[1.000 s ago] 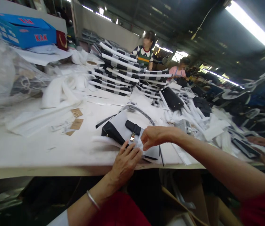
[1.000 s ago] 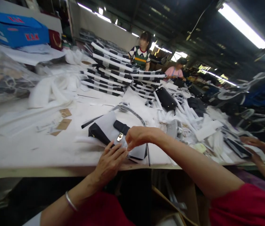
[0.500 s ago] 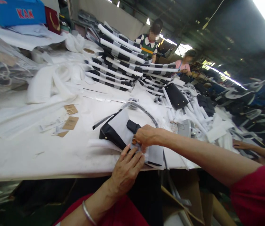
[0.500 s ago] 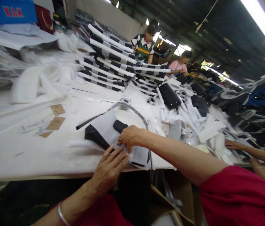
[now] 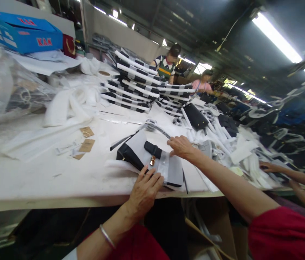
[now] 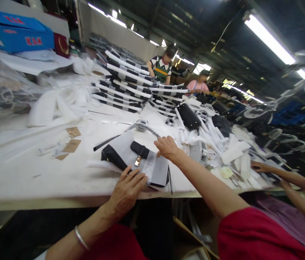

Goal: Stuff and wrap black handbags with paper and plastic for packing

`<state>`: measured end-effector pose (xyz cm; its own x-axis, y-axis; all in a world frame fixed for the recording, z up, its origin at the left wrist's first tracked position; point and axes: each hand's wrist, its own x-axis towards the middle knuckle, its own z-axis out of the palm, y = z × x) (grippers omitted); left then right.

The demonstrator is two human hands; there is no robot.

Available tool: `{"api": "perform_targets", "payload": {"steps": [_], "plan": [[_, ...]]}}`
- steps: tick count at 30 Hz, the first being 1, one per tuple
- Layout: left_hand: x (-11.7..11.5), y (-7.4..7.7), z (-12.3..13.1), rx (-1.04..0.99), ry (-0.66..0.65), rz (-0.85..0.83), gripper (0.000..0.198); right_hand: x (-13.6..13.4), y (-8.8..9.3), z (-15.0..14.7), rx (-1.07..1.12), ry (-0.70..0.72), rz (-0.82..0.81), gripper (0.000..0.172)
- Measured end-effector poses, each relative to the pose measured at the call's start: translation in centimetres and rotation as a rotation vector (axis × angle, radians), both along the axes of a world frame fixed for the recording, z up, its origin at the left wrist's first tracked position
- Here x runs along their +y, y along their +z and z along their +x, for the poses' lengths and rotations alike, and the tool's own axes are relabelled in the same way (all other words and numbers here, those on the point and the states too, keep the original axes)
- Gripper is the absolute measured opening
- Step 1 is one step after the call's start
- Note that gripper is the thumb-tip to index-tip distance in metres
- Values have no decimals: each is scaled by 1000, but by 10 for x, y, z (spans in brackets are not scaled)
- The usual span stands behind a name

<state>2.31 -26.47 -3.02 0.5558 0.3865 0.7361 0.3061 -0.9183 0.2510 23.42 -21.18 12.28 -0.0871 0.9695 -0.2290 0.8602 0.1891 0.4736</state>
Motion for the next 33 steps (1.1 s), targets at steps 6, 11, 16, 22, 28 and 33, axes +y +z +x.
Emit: {"api": "perform_targets", "payload": {"steps": [6,11,16,22,28,33], "plan": [[0,5,-2,51,-14,-25,34,-92,-22,-32,486,43,306,40],[1,14,-8,170,-55,2,38,-135,-97,-52,502,191,467,59],[24,49,-23,284,-54,108,33,-129,-124,-40,485,269,653,47],[82,95,-51,402,83,184,48,-122,-114,8,515,336,643,47],[94,70,-56,449,-63,144,38,-125,-82,20,628,226,493,34],[96,49,-56,347,-60,93,30,-106,-66,-50,705,249,561,52]]}}
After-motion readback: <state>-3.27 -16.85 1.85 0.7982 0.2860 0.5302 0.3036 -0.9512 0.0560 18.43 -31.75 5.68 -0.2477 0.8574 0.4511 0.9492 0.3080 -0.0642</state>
